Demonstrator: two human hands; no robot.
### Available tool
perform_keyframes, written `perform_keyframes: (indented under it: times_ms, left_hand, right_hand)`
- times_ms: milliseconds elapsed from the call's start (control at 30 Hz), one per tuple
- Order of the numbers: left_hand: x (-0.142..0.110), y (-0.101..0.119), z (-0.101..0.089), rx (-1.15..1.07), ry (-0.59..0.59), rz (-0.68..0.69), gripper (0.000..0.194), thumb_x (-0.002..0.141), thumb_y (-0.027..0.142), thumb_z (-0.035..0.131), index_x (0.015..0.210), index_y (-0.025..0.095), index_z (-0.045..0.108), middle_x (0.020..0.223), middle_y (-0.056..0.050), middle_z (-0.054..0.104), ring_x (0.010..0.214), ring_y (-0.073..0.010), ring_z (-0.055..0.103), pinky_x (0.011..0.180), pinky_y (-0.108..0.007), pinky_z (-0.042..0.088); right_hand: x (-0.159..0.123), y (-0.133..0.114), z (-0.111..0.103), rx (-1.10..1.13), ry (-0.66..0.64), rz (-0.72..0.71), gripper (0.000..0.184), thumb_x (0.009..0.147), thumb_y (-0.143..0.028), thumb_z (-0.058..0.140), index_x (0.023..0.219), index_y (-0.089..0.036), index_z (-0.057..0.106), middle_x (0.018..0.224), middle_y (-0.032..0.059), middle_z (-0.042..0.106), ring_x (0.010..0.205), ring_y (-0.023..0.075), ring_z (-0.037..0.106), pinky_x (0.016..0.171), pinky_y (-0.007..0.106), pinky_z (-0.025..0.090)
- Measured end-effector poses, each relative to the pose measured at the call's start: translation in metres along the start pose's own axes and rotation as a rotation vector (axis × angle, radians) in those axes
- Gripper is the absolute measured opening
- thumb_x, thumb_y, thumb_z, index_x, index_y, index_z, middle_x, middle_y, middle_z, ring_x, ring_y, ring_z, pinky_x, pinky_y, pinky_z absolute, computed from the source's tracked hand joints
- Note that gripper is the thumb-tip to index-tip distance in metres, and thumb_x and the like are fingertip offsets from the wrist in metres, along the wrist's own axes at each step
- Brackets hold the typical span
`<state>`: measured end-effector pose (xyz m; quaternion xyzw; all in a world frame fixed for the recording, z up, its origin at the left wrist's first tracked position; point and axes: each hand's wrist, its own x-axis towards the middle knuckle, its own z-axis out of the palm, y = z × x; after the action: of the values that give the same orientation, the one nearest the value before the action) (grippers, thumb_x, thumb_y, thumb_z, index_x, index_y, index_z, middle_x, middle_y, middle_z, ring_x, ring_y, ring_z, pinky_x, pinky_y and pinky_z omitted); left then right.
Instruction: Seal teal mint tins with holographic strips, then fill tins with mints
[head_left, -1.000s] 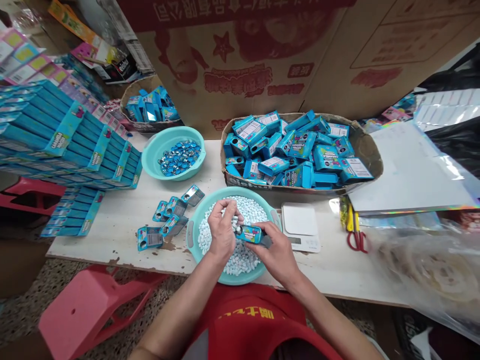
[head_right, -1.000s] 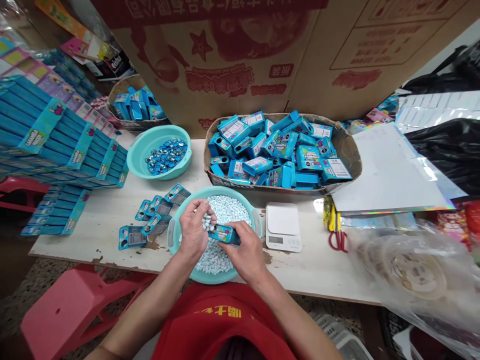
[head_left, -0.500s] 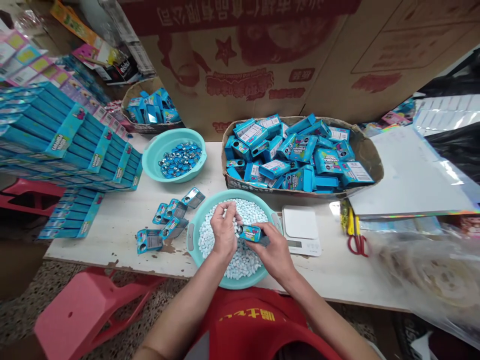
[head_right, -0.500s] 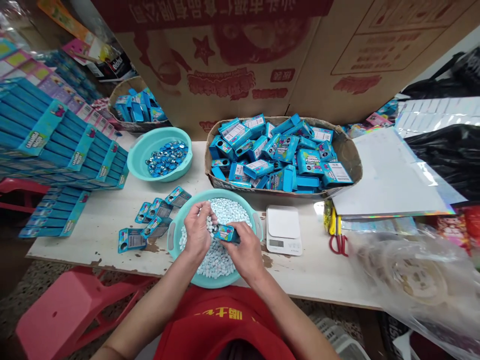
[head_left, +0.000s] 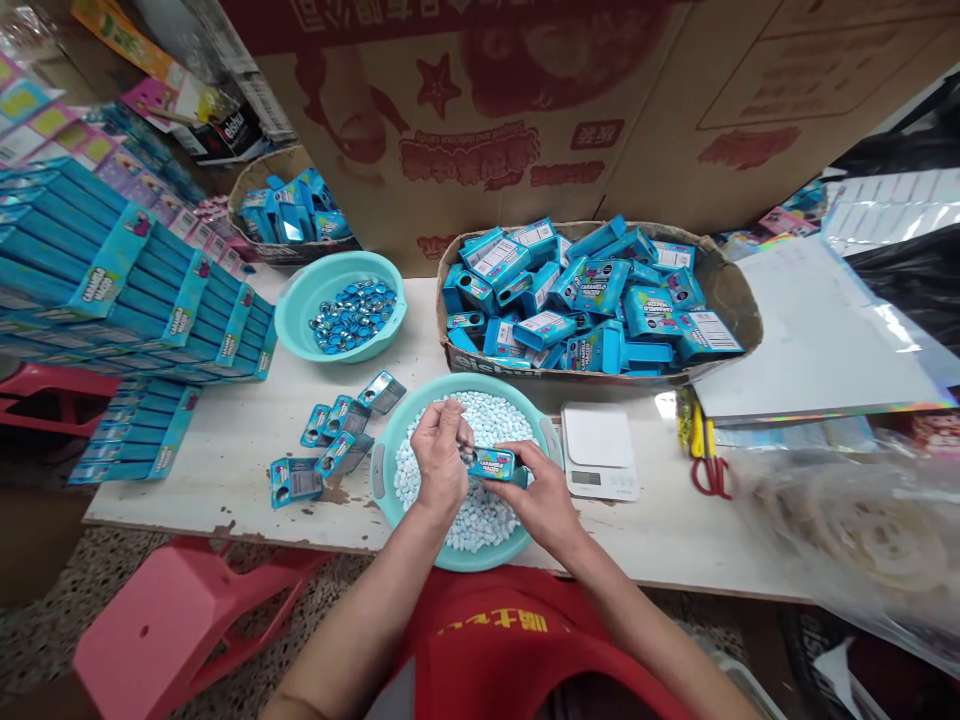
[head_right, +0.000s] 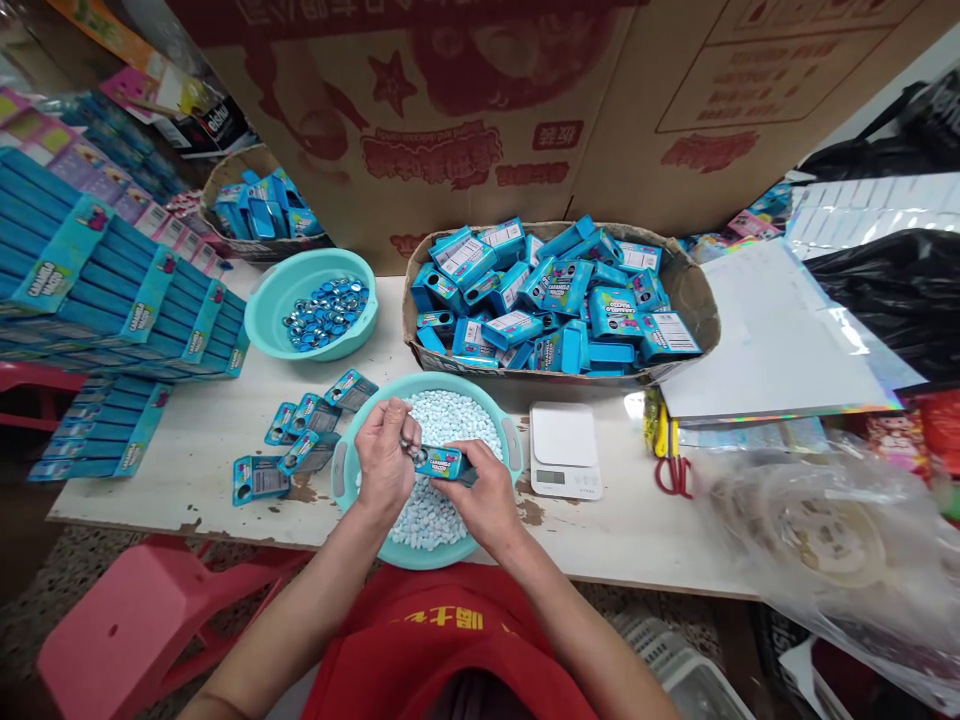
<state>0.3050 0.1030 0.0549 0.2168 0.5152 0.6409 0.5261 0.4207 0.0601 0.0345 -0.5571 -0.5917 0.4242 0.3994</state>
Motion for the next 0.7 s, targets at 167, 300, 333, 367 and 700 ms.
perform_keyframes:
  times_ms: [167,300,333,367,700]
  left_hand:
    - [-0.003,0.003,0.005,-0.007,-0.009,-0.013,0.032,0.072,0.044,0.070,0.068,0.017,0.052,0.041,0.010,0.032,0.035,-0.0036,0.031,0.036,-0.016,0.024]
    - [0.004,0.013,0.004,-0.026,0.023,-0.012,0.034,0.069,0.045,0.072,0.070,0.018,0.051,0.043,0.011,0.028,0.035,-0.0024,0.025,0.034,-0.016,0.018]
    - [0.008,0.013,0.001,-0.019,0.022,-0.009,0.034,0.069,0.046,0.071,0.071,0.018,0.052,0.043,0.011,0.028,0.034,-0.0026,0.025,0.034,-0.016,0.018]
    - [0.013,0.011,-0.005,0.005,0.021,-0.008,0.033,0.070,0.046,0.070,0.072,0.018,0.052,0.043,0.011,0.029,0.034,-0.0030,0.025,0.035,-0.016,0.018]
    - [0.035,-0.044,-0.054,0.986,-0.129,0.213,0.019,0.078,0.039,0.054,0.080,0.023,0.063,0.087,-0.004,0.069,0.089,-0.0231,0.062,0.082,-0.035,0.046]
  right_hand:
    - [0.000,0.004,-0.001,0.046,0.018,0.028,0.025,0.069,-0.025,0.072,0.092,-0.022,0.065,0.088,0.0022,0.065,0.083,0.0199,0.061,0.077,0.033,0.048]
    - [-0.005,0.010,-0.012,0.169,0.035,0.104,0.031,0.065,-0.030,0.076,0.093,-0.022,0.065,0.091,0.0026,0.066,0.086,0.0207,0.062,0.078,0.034,0.049]
    - [-0.007,0.012,-0.017,0.215,0.054,0.130,0.034,0.064,-0.031,0.077,0.094,-0.022,0.064,0.093,0.0029,0.066,0.087,0.0208,0.062,0.078,0.034,0.050]
    - [-0.009,0.014,-0.021,0.259,0.075,0.152,0.036,0.063,-0.032,0.078,0.095,-0.022,0.063,0.094,0.0031,0.066,0.088,0.0209,0.062,0.078,0.034,0.051]
    - [-0.006,0.038,-0.083,0.392,0.381,0.236,0.043,0.059,-0.036,0.081,0.094,-0.021,0.059,0.082,0.0012,0.066,0.072,0.0181,0.063,0.067,0.033,0.053]
